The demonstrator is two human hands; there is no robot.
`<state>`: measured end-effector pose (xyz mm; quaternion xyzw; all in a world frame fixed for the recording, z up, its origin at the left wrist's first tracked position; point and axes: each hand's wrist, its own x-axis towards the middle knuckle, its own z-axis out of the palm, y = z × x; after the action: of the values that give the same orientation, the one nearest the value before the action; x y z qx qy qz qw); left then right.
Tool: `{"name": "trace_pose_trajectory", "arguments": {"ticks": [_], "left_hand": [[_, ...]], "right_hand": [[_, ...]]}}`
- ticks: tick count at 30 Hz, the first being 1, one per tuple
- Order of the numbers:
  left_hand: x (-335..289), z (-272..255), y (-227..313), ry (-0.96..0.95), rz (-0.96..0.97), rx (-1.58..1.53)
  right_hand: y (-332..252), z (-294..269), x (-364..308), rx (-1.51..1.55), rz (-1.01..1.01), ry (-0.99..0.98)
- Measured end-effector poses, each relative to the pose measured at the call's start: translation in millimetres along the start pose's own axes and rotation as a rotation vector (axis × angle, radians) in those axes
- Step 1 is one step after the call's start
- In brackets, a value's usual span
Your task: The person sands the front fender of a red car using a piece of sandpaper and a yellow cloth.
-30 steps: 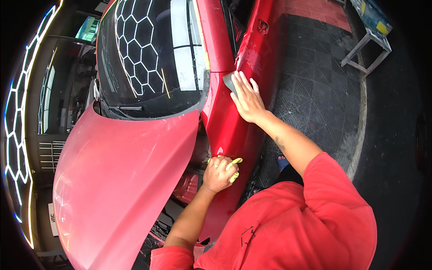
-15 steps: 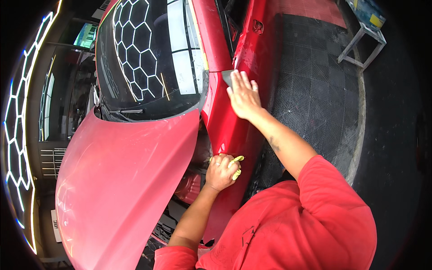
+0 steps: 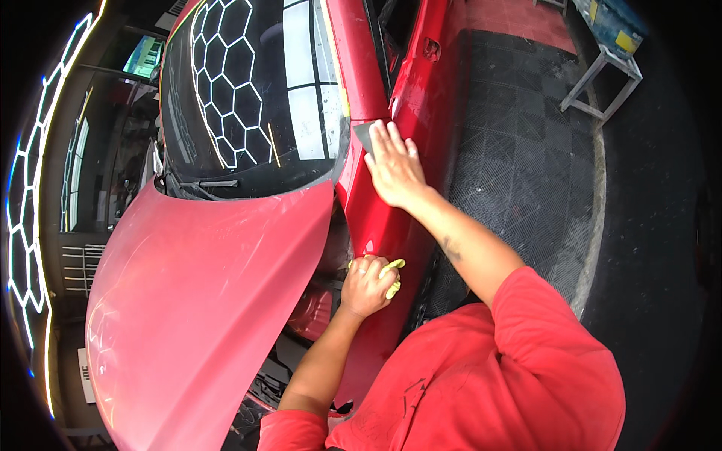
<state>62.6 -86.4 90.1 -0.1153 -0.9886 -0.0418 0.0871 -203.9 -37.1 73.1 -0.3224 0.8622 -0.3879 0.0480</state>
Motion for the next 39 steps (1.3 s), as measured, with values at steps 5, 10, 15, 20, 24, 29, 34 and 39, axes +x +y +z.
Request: {"name": "trace_pose_trajectory", "arguments": {"ticks": [5, 10, 15, 20, 24, 29, 34, 39], "left_hand": [[6.0, -7.7, 3.2, -0.018, -0.016, -0.005], [5.9, -3.7, 1.1, 0.003, 0.0, -0.012], [1.4, -4.3, 1.9, -0.016, -0.031, -0.004], [5.3, -3.5, 3.7, -0.023, -0.008, -0.016], [7.8, -7.0, 1.9, -0.007, -0.01, -0.002], [4.4, -7.2, 3.2, -0.007, -0.011, -0.011], [3.2, -4.5, 0.7, 0.002, 0.011, 0.007], [1.9, -1.3, -1.1, 0.012, 0.023, -0.022]], "right_hand": [[46.2, -9.6, 6.7, -0.001, -0.047, 0.049], [63.2, -1.4, -14.3, -0.035, -0.18, 0.087], [59.6, 12.9, -56.8, -0.137, -0.179, -0.031], [51.1, 18.1, -9.5, -0.016, -0.104, 0.144], [51.0, 17.5, -25.9, -0.047, -0.128, 0.03], [46.5, -12.2, 2.2, 0.291, -0.053, 0.186], [65.6, -18.9, -20.0, 0.224, -0.044, 0.389], [28.0, 27.9, -63.3, -0.107, -0.13, 0.251]]}}
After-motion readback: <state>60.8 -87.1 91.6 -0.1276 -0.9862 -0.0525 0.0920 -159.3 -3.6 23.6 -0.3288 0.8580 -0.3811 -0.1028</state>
